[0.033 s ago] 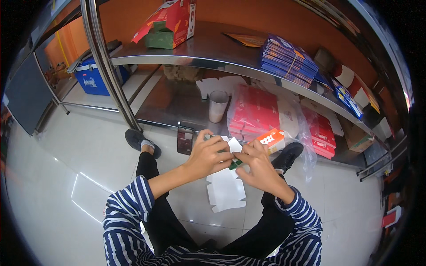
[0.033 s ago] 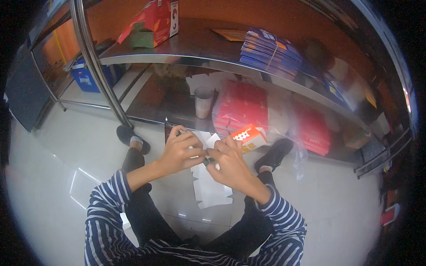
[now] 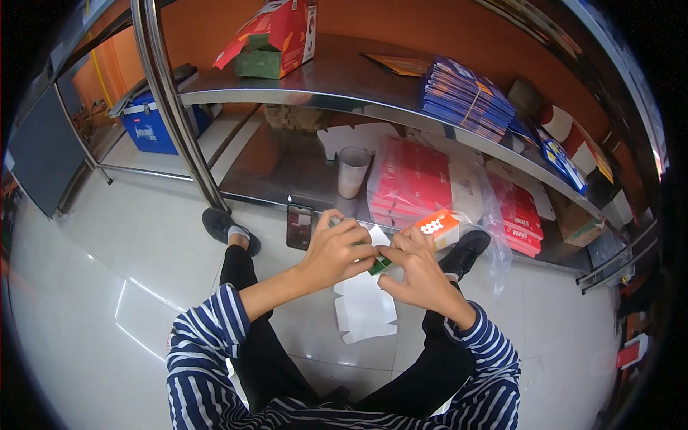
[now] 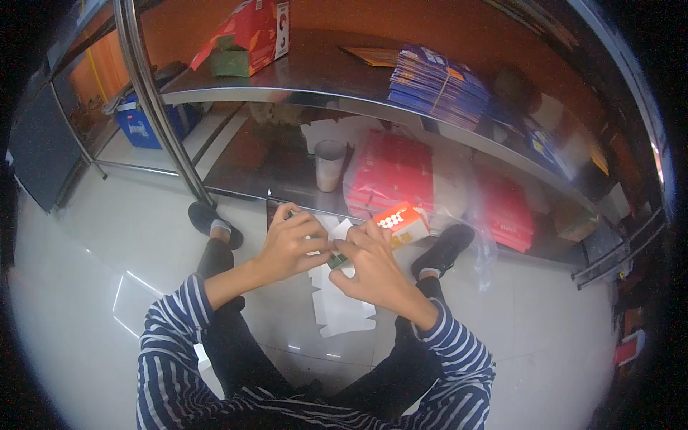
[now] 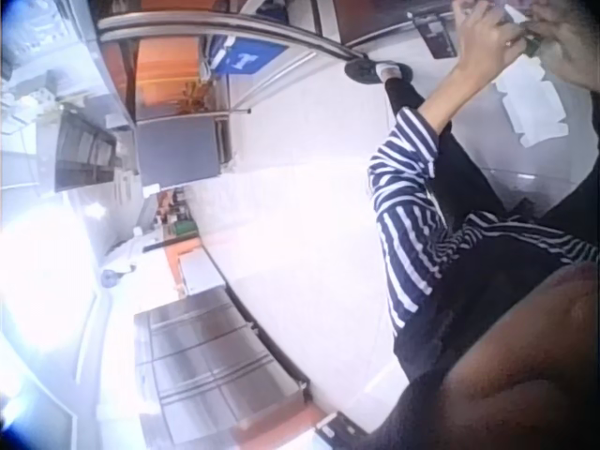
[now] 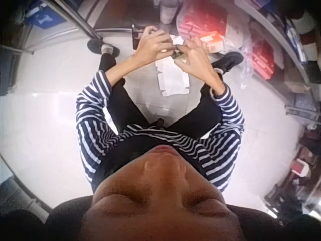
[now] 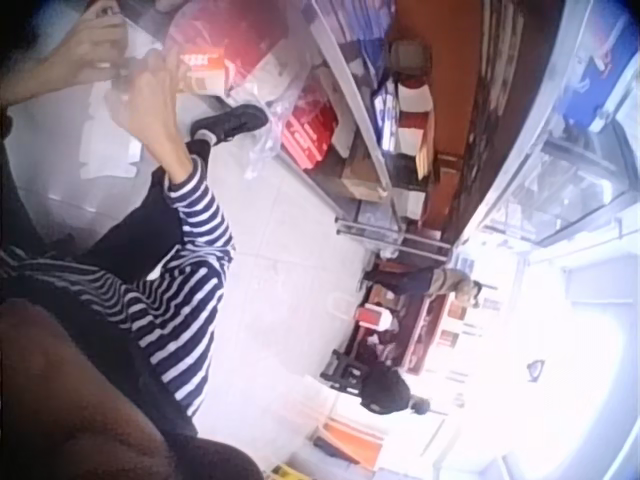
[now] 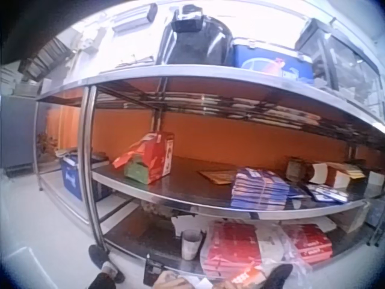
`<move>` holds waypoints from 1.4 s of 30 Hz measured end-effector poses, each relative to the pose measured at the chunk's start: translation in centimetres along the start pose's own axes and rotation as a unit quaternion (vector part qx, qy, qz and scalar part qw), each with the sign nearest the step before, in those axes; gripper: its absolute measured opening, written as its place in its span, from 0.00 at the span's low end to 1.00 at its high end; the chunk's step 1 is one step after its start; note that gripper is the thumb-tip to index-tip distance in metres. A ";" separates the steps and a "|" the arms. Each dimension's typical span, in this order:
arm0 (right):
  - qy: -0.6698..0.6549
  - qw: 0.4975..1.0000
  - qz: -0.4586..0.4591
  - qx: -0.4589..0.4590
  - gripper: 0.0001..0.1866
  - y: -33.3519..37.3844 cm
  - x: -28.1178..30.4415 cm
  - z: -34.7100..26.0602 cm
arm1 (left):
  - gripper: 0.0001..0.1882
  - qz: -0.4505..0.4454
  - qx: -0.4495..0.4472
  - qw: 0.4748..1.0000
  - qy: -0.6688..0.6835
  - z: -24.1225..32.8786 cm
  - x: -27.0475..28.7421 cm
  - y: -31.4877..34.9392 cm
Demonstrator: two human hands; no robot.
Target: The person sits on the floor and assembles small, colorful cardboard boxes by folding the flat pieces and tucking the flaps into slots. They handle multiple boxes, stacking the finished ones on the floor.
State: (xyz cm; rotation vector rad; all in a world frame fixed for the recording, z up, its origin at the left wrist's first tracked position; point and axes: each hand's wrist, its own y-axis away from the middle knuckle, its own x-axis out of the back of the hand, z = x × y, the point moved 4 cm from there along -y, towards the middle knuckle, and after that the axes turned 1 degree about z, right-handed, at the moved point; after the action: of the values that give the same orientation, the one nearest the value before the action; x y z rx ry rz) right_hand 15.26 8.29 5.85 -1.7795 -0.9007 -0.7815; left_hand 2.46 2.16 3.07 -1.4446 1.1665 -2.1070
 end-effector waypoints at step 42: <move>-0.010 0.964 0.235 0.120 0.10 1.0 -0.6 1.7 | 0.23 -0.156 0.245 0.850 0.440 -2.0 -2.1 0.6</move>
State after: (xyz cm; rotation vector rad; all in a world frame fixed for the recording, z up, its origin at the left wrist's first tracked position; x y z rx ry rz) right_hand 16.01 9.45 4.26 -1.6902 -0.5241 -0.3321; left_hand 1.43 4.06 1.06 -0.4131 0.5164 -3.1333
